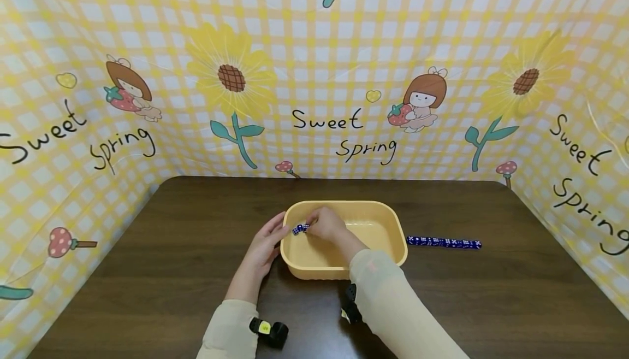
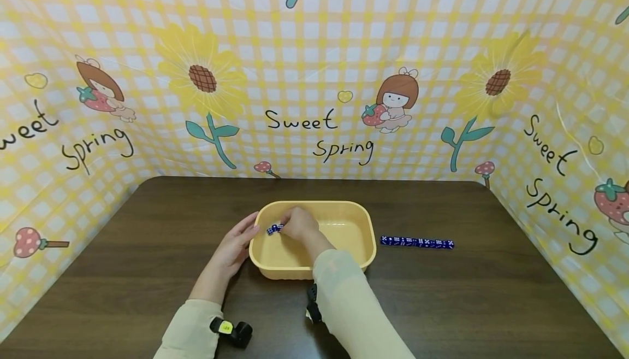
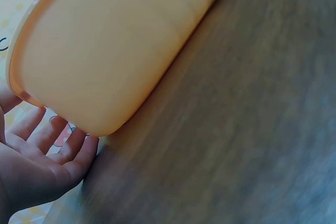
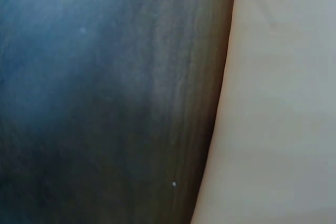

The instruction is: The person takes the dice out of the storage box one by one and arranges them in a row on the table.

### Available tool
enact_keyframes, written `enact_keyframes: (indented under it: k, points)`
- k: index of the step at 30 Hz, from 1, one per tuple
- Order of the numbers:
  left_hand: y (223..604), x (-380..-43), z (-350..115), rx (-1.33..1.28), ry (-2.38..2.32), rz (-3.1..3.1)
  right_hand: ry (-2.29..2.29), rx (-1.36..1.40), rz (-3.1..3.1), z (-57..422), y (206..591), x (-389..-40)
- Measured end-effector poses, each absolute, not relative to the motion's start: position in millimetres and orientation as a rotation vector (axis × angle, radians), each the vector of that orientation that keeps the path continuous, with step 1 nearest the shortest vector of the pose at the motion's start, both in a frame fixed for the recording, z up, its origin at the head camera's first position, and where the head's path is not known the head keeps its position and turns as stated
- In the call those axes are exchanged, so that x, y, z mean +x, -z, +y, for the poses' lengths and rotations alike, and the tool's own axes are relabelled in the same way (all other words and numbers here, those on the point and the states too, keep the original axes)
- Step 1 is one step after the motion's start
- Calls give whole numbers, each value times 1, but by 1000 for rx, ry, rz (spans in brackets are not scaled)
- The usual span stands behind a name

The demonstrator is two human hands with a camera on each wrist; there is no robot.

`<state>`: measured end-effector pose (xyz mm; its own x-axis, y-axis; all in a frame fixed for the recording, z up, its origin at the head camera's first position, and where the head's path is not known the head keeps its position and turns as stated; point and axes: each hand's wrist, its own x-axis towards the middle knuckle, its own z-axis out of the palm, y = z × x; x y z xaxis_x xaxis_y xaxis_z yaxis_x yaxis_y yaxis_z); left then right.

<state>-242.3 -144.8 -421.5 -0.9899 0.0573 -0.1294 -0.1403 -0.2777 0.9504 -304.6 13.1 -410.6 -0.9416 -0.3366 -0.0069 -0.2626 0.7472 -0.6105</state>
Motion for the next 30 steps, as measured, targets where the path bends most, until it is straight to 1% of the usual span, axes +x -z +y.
enact_keyframes:
  k: [13,23,30]
  points:
    - [421,-243,-143,-140,-2409,1811,1040,-575,2767,18,394,-301]
    - [421,-243,-144,-137,-2398,1817,1033,-718,2769,21,363,-300]
    - [422,-244,-145,-132,-2388,1825,1071,-747,2739,29,340,-299]
